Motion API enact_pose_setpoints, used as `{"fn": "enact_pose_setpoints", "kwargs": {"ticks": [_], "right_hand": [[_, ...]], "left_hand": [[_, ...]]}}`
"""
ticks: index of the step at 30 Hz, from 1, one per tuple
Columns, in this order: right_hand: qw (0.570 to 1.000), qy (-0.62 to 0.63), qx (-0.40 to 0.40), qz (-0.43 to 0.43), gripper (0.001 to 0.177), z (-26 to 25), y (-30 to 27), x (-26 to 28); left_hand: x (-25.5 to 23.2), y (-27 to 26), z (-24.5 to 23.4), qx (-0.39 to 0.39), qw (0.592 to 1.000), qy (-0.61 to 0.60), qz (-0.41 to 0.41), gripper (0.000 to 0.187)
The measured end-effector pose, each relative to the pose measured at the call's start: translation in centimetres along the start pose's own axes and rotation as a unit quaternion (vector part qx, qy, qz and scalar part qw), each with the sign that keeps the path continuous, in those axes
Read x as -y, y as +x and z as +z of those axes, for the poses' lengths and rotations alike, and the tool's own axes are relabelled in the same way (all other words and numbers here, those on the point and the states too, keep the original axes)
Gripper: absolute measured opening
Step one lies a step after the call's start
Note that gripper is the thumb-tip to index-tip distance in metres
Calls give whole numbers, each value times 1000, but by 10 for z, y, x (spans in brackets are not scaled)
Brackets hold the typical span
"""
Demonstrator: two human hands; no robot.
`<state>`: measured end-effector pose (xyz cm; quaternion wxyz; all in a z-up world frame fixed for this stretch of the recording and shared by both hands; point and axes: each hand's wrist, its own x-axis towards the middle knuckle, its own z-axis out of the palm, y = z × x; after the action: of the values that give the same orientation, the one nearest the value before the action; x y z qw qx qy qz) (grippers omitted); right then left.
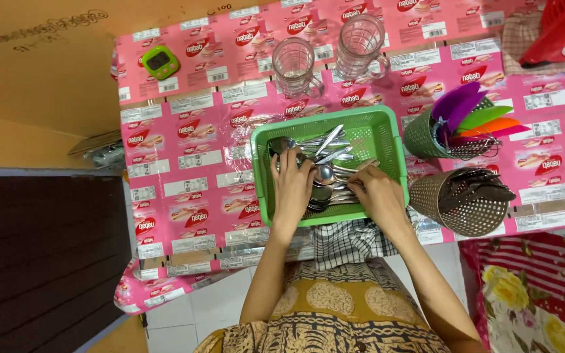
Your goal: Drying various spoons and ladles with a cloth and placing them into holders on a table.
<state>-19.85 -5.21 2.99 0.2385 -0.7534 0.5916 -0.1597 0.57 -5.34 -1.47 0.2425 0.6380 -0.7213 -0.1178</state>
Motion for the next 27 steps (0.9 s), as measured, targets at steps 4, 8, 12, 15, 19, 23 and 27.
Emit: {"fn": "enact_pose_setpoints", "kwargs": {"ticks": [4, 8, 12, 15, 19, 23, 27], "right_hand": [[1000, 15, -14, -1, 15, 3, 0, -1], [1000, 13, -11, 4, 14, 0, 3, 2], [1000, 20, 2, 17, 13, -1, 4, 2], [996, 62, 22, 61, 14, -5, 5, 6], [990, 99, 21, 103, 17, -5, 4, 11], [959, 268, 22, 89, 21, 14, -1, 8], [893, 440, 38, 89, 18, 29, -11, 6]], "left_hand": [[-4, 1, -4, -9, 1000, -9, 2, 15], [-5, 2, -10, -11, 1000, -19, -10, 11], [0, -8, -13, -34, 999, -38, 0, 17], [-13, -14, -33, -70, 991, -101, -54, 48], [-16, -40, -32, -82, 980, -151, -102, 47], [-21, -64, -22, -53, 908, -392, -136, 34], [-34, -76, -30, -37, 892, -438, -105, 33]]}}
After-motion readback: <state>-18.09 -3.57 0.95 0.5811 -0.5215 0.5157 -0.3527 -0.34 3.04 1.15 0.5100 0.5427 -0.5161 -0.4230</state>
